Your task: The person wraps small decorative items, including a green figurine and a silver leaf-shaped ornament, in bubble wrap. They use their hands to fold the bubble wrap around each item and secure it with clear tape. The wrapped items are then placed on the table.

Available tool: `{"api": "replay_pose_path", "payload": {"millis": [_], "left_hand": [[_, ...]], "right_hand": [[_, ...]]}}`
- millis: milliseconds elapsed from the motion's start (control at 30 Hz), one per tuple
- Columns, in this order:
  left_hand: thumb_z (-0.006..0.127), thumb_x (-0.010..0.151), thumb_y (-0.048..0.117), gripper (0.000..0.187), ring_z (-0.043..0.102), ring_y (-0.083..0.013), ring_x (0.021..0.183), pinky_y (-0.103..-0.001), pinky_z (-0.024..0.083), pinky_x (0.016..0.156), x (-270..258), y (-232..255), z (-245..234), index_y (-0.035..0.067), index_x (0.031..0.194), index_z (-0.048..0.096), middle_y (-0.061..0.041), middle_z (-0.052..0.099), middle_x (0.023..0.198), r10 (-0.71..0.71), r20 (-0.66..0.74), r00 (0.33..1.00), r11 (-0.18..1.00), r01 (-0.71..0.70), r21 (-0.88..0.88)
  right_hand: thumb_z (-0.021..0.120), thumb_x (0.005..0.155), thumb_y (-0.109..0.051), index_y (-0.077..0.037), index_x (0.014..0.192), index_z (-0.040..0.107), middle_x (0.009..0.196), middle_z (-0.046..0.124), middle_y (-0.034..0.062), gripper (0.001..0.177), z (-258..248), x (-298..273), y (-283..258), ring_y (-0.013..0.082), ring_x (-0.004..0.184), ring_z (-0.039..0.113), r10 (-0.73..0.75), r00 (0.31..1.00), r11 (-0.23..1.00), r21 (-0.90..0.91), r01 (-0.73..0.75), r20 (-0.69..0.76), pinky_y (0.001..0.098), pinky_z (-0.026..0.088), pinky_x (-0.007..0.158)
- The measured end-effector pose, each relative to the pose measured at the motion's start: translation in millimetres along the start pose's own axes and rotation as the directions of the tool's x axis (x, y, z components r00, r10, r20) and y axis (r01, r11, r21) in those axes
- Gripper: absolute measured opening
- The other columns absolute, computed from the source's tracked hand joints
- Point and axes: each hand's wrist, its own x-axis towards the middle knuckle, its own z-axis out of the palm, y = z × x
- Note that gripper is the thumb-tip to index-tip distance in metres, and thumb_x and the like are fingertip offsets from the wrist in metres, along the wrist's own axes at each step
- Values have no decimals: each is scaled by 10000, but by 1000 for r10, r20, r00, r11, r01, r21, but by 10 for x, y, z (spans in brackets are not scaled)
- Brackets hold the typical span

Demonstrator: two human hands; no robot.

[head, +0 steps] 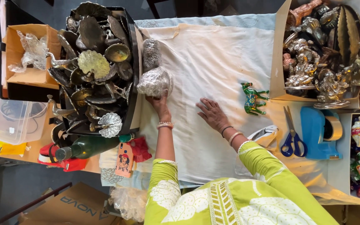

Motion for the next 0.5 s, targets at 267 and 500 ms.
{"api": "replay_pose_path", "payload": {"millis": [267, 500], "left_hand": [[905, 739, 236, 1105, 308, -332, 1507, -454, 263, 1278, -271, -28, -140, 102, 1590, 211, -145, 289, 1628, 11, -34, 999, 989, -6, 146], [773, 917, 390, 812, 307, -379, 1486, -503, 298, 1238, -916, -472, -605, 31, 1523, 368, -189, 380, 1563, 144, 340, 929, 481, -366, 796]], "right_hand": [[580, 1011, -336, -163, 1377, 577, 1466, 508, 96, 405, -5, -9, -5, 284, 1375, 443, 8, 1000, 1000, 13, -8, -11, 429, 389, 1112], [585, 1009, -340, -160, 1372, 581, 1458, 515, 96, 404, -12, -5, -15, 281, 1369, 450, 10, 1000, 1000, 1, -10, -22, 430, 391, 1106]]}}
